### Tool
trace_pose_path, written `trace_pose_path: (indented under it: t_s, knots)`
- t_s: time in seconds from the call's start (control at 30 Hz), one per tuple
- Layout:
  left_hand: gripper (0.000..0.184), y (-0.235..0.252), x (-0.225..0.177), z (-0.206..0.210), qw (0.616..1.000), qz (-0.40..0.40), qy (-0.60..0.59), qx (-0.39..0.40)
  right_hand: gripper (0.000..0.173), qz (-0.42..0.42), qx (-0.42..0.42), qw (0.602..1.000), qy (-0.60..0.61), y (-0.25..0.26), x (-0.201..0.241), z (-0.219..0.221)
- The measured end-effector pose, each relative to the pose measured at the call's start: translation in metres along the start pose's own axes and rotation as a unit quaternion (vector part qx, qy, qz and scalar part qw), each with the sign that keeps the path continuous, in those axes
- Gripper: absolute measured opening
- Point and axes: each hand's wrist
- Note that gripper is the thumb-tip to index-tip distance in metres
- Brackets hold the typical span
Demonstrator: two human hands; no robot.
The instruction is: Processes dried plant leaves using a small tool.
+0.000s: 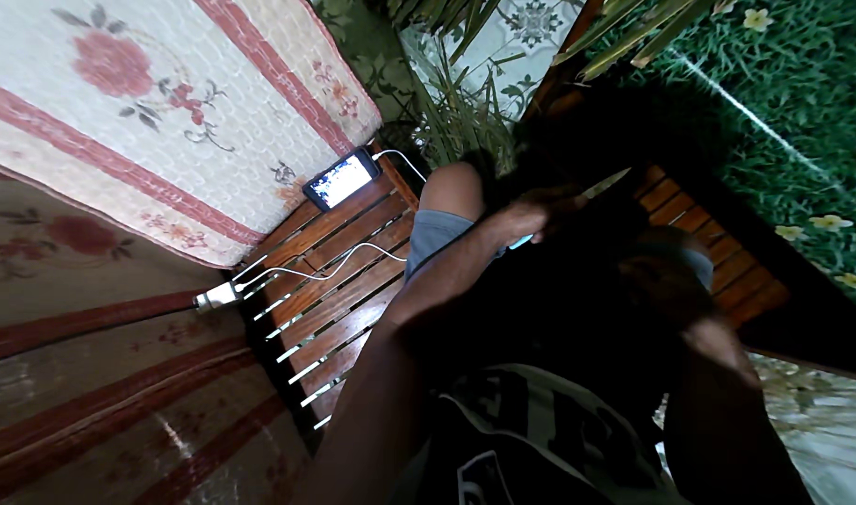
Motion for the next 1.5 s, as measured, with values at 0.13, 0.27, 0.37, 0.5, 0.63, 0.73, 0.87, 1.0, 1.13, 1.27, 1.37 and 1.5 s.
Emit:
trace_pose_path:
  t_s: [0.13, 0.27, 0.37, 0.5, 0.63, 0.73, 0.87, 1.0, 1.13, 1.27, 1.37, 1.5]
  knots:
    - [0.027, -0.001, -0.001, 0.000, 1.000, -0.003, -0.005, 0.006, 0.030, -0.024, 0.006, 1.000, -0.011, 0.004, -0.007, 0.002]
    - [0.029, -0.002, -0.001, 0.000, 1.000, -0.006, -0.008, -0.001, 0.031, -0.013, 0.014, 0.999, -0.036, 0.002, 0.000, 0.002]
    - [0.029, -0.001, -0.001, 0.001, 1.000, -0.011, 0.001, -0.003, 0.031, -0.017, 0.016, 0.999, -0.029, 0.001, 0.000, 0.003]
    - [0.025, 0.004, 0.008, 0.002, 0.996, -0.017, 0.074, 0.048, 0.032, -0.036, 0.002, 0.998, -0.045, 0.000, 0.007, 0.000]
    - [0.023, 0.003, 0.009, 0.009, 0.992, -0.031, 0.094, 0.074, 0.032, -0.039, -0.003, 0.998, -0.048, -0.002, 0.020, -0.002]
    - [0.025, 0.005, 0.010, 0.005, 0.992, -0.025, 0.099, 0.079, 0.031, -0.057, -0.009, 0.998, -0.016, 0.008, 0.003, 0.002]
    - [0.027, 0.008, 0.012, 0.003, 0.992, -0.035, 0.090, 0.081, 0.031, -0.040, 0.002, 0.999, 0.003, 0.009, 0.001, 0.005]
    - [0.026, 0.008, 0.012, 0.003, 0.992, -0.027, 0.080, 0.089, 0.032, -0.052, 0.004, 0.999, -0.002, 0.009, 0.001, 0.005]
    - [0.027, 0.008, 0.013, 0.007, 0.990, -0.051, 0.097, 0.088, 0.032, -0.055, -0.002, 0.998, 0.007, 0.011, -0.001, 0.007]
    - [0.021, 0.006, 0.016, 0.010, 0.986, -0.053, 0.112, 0.110, 0.030, -0.091, -0.010, 0.996, 0.018, 0.016, -0.004, 0.008]
    - [0.022, 0.006, 0.017, 0.008, 0.991, -0.026, 0.082, 0.105, 0.029, -0.078, -0.009, 0.997, 0.021, 0.013, 0.001, 0.008]
    - [0.028, 0.005, 0.011, 0.006, 0.996, -0.023, 0.047, 0.066, 0.032, -0.070, 0.002, 0.997, 0.018, 0.012, -0.001, 0.004]
Point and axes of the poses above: each hand's wrist, its own y-axis towards the middle knuckle, its own z-axis out of the palm, x = y × z, and after that the axes turned 3 degrees about -y, right-handed
